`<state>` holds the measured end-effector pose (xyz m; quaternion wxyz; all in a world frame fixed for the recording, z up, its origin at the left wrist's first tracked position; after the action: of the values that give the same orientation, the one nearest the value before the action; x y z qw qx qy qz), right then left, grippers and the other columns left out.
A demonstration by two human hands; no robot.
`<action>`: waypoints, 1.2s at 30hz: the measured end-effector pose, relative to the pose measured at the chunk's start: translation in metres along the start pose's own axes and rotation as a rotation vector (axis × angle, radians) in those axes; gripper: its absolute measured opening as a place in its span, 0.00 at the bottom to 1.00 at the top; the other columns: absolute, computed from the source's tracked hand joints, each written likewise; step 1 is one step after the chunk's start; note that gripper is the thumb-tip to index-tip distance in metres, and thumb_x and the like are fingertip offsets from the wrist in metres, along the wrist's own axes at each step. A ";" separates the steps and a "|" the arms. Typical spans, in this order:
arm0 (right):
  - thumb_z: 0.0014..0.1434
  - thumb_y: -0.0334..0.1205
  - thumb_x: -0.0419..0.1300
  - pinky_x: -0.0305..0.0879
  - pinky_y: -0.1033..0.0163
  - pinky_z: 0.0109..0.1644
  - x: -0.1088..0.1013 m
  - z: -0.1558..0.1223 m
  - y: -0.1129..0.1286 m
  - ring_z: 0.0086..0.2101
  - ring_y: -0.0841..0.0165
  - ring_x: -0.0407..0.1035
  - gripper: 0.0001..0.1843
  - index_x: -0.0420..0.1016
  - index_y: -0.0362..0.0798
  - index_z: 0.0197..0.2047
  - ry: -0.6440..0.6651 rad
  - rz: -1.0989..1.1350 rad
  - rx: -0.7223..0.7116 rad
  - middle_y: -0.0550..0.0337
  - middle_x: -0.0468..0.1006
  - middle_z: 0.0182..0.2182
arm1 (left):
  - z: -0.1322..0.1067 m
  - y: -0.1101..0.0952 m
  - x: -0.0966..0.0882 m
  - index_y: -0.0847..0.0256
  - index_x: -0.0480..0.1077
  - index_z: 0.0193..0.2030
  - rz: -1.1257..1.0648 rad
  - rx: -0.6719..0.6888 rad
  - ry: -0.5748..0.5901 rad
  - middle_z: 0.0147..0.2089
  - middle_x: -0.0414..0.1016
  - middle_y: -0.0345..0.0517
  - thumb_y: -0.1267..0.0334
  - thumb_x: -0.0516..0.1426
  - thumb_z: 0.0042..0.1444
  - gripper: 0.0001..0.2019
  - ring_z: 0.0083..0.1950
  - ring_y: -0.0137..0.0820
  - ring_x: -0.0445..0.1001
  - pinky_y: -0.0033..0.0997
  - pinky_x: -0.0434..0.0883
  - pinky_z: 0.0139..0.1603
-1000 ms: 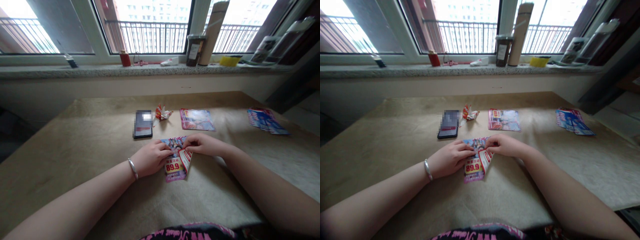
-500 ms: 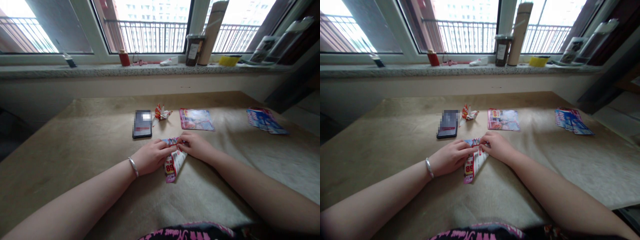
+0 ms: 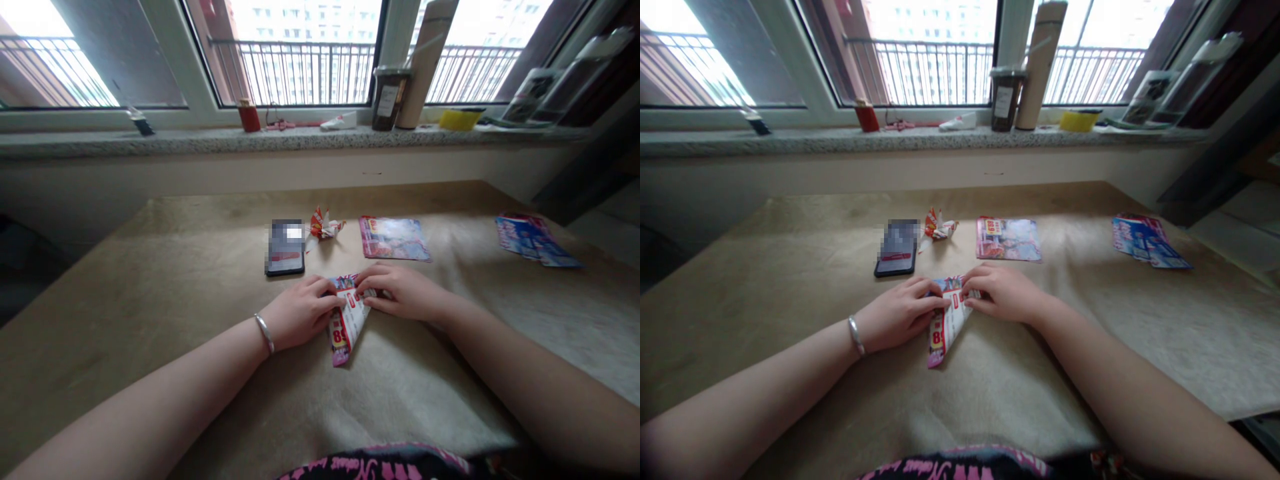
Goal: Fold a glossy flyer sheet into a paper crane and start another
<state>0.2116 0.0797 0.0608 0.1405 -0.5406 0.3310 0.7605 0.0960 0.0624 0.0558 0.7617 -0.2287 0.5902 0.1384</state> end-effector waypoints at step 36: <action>0.63 0.41 0.47 0.60 0.54 0.56 0.015 0.007 -0.002 0.52 0.64 0.63 0.19 0.69 0.53 0.55 -0.037 -0.190 -0.001 0.55 0.69 0.54 | -0.004 0.002 -0.008 0.61 0.69 0.33 0.416 -0.188 0.024 0.31 0.71 0.45 0.60 0.48 0.61 0.13 0.31 0.32 0.69 0.30 0.62 0.28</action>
<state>0.2018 0.0841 0.0473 0.2178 -0.5554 0.2755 0.7538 0.0893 0.0622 0.0617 0.6849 -0.1734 0.6184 0.3442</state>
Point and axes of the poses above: each hand's wrist, its own z-axis towards the middle knuckle, its own x-axis out of the palm, y = z × x, the point moved 8 cm from there along z, towards the middle knuckle
